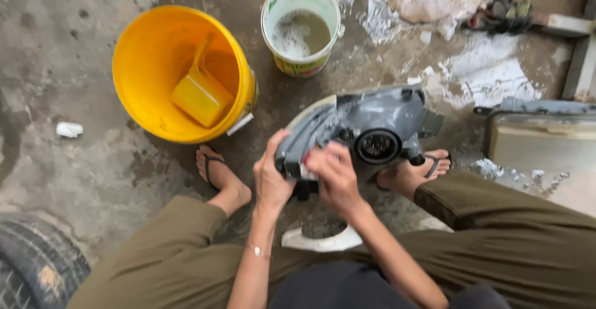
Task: The person scrubs a grey car headlight housing with a red sponge, dipping it into a bucket of soapy water. They then rinse the housing by pouring water over it from a yellow scoop.
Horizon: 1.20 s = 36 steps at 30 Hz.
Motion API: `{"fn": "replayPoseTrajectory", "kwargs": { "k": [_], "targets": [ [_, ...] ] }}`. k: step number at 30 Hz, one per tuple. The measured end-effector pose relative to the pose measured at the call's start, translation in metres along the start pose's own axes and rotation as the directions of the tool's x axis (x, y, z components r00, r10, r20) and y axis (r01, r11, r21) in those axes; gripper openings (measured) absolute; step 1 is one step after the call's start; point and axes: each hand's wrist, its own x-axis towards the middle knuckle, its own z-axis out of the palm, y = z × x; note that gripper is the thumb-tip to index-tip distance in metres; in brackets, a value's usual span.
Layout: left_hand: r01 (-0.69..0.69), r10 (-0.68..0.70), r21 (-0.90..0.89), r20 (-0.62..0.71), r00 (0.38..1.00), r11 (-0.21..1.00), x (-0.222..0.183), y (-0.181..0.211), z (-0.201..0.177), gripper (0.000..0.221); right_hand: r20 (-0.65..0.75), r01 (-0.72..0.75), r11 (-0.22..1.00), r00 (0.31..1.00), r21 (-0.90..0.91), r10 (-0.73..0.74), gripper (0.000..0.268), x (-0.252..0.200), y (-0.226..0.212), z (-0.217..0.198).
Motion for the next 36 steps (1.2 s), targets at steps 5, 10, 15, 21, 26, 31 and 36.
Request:
{"fn": "replayPoseTrajectory", "kwargs": {
  "k": [5, 10, 15, 21, 26, 31, 36],
  "targets": [
    [0.039, -0.039, 0.009, 0.004, 0.999, 0.999, -0.014, -0.001, -0.001, 0.068, -0.009, -0.004, 1.000, 1.000, -0.013, 0.004, 0.028, -0.016, 0.004, 0.004],
    [0.014, -0.014, 0.011, -0.006, 1.000, 1.000, -0.005, 0.002, 0.000, 0.067, -0.032, 0.000, 1.000, 0.999, 0.015, 0.001, 0.027, -0.014, 0.015, 0.007],
    [-0.016, 0.016, -0.002, -0.011, 1.000, 1.000, 0.001, 0.008, -0.001, 0.065, -0.025, -0.008, 0.999, 1.000, -0.040, 0.007, 0.025, -0.011, 0.015, 0.005],
    [-0.004, 0.004, 0.002, -0.012, 1.000, 1.000, 0.001, 0.008, 0.000, 0.064, -0.002, -0.016, 0.999, 1.000, -0.049, 0.016, 0.021, -0.010, 0.004, -0.002],
    [0.023, -0.023, 0.006, -0.021, 1.000, 1.000, 0.001, 0.003, 0.001, 0.067, 0.071, -0.013, 0.976, 0.997, -0.219, 0.029, 0.022, -0.005, 0.068, 0.010],
    [0.075, -0.074, 0.001, -0.045, 0.996, 0.997, -0.001, 0.001, 0.000, 0.067, 0.142, -0.005, 0.947, 0.988, -0.322, 0.054, 0.022, 0.010, 0.039, 0.006],
    [0.072, -0.071, 0.002, -0.056, 0.996, 0.997, 0.000, 0.014, 0.000, 0.063, 0.095, -0.022, 0.983, 0.995, -0.182, 0.040, 0.023, -0.003, 0.022, -0.002]
  ]
}}
